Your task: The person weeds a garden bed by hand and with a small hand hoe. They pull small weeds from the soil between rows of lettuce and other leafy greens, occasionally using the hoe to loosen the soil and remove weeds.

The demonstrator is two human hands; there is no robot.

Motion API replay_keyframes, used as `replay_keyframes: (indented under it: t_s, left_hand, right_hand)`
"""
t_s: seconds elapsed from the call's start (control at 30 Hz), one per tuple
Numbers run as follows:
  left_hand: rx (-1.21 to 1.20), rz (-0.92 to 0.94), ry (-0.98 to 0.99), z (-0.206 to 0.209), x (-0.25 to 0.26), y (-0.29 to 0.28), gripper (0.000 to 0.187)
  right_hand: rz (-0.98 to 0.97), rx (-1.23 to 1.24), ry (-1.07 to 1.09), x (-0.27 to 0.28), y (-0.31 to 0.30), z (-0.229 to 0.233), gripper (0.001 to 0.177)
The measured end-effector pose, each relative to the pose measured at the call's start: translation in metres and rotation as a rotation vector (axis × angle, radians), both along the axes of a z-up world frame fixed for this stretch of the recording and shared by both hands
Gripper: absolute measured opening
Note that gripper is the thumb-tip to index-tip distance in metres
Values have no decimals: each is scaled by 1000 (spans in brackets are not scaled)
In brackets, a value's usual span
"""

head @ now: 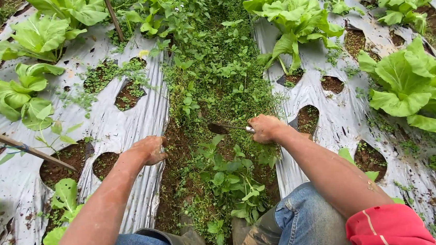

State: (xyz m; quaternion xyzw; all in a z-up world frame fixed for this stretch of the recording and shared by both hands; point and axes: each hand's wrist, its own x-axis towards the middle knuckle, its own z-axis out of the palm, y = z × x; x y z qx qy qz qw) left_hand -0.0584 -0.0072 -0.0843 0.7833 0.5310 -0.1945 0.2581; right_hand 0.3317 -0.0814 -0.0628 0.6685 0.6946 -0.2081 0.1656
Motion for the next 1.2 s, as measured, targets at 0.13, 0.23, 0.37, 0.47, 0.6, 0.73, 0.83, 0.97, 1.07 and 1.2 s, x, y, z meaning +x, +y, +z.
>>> replay_keyframes:
  t_s: [0.13,0.23,0.37,0.47,0.6,0.73,0.83,0.97,1.07,1.2]
  left_hand:
    - [-4,27,-18,2,-5,-6,46]
    - [-3,3,-44,17,9,-16,50]
    - [-114,55,-301,80,56,-59,60]
    - [-194,30,-447,103,83,-87,86]
    - [-256,-33,-515,106,109,-110,119]
    - [-297,76,-531,19,118,-93,69]
    - [-229,123,-663,-66,125,-49,52]
    - [-136,173,-808,34,117,-79,51]
    - [-91,193,-795,45,109,-67,60]
    - [-56,472,-767,38,78,-41,57]
  right_hand:
    - [-60,-52,91,10,-6,-19,32]
    - [-126,-22,193,-1,-12,-18,29]
    - [-370,141,381,-41,-20,11,44]
    - [-551,205,543,-70,-19,32,46]
    - [-671,245,772,-75,-4,18,40]
    - [-680,265,820,-90,-17,38,36]
    - [-727,297,924,-96,-28,56,36]
    - [-658,431,854,-101,-33,65,51]
    - [-683,472,897,-100,-33,74,60]
    - [-742,550,1095,-93,-38,100,64]
